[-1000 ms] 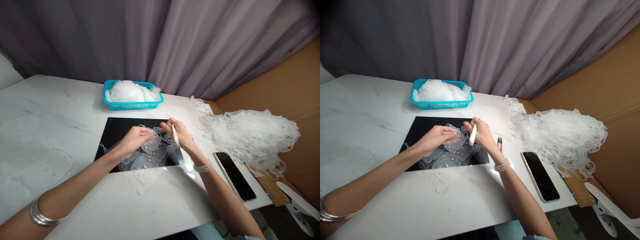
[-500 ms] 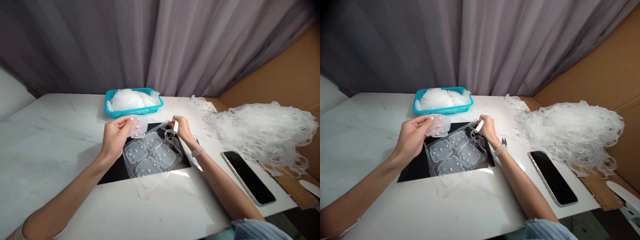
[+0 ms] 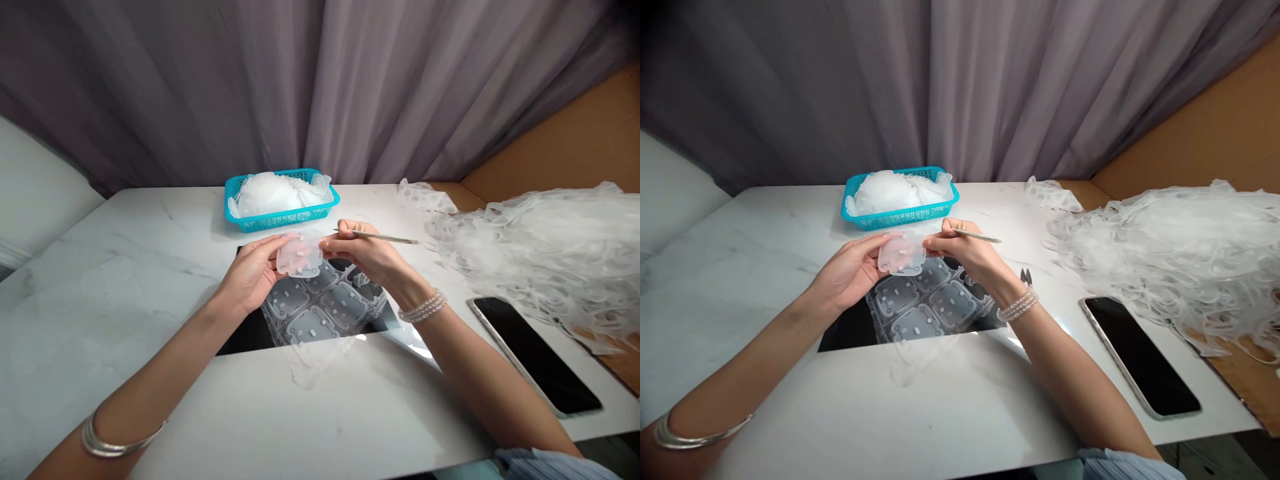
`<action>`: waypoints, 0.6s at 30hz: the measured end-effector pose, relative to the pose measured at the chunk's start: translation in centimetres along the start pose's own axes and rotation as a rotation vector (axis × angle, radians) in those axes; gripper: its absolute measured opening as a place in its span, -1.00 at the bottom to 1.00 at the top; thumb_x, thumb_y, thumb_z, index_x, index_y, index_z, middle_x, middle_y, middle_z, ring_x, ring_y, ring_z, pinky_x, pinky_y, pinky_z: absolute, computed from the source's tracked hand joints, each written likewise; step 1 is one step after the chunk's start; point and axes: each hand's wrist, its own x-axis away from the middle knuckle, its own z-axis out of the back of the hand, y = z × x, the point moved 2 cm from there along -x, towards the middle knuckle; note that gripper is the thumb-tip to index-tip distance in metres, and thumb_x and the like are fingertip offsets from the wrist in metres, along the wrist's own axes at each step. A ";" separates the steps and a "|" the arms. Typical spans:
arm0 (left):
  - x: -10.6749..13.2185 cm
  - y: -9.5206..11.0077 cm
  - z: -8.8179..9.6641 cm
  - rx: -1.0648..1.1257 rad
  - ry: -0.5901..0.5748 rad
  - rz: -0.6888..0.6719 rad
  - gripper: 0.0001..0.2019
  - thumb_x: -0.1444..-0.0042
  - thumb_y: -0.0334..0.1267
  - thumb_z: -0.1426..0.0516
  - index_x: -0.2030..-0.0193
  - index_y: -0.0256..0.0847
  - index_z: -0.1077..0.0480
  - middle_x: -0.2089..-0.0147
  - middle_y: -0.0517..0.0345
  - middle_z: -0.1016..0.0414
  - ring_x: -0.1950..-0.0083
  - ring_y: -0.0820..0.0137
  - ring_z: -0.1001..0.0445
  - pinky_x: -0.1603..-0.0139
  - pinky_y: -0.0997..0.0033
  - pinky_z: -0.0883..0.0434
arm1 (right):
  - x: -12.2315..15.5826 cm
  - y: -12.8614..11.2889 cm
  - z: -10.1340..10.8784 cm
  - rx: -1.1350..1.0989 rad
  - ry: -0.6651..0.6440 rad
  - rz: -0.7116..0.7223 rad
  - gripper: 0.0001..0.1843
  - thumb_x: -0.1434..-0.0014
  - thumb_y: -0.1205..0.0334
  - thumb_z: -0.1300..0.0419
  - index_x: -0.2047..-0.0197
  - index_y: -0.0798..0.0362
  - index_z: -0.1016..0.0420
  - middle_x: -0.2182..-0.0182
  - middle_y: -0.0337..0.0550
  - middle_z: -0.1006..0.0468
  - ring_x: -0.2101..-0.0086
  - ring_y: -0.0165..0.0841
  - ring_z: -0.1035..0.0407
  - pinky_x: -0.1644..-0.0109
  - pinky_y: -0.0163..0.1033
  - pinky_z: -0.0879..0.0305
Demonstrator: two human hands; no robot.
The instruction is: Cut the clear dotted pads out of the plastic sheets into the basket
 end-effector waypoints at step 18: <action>0.1 -1.2 0.0 0.211 -0.179 0.269 -0.44 -0.29 0.08 0.06 -0.13 -0.37 -0.41 -0.29 -0.25 -0.39 -0.26 -0.01 -0.44 -0.22 -0.02 -0.45 | 1.3 -2.5 -2.2 0.460 0.112 0.212 -0.51 -0.16 -0.15 -0.27 0.50 0.00 -0.18 0.44 -0.15 -0.57 0.33 -0.31 -0.49 0.24 -0.21 -0.36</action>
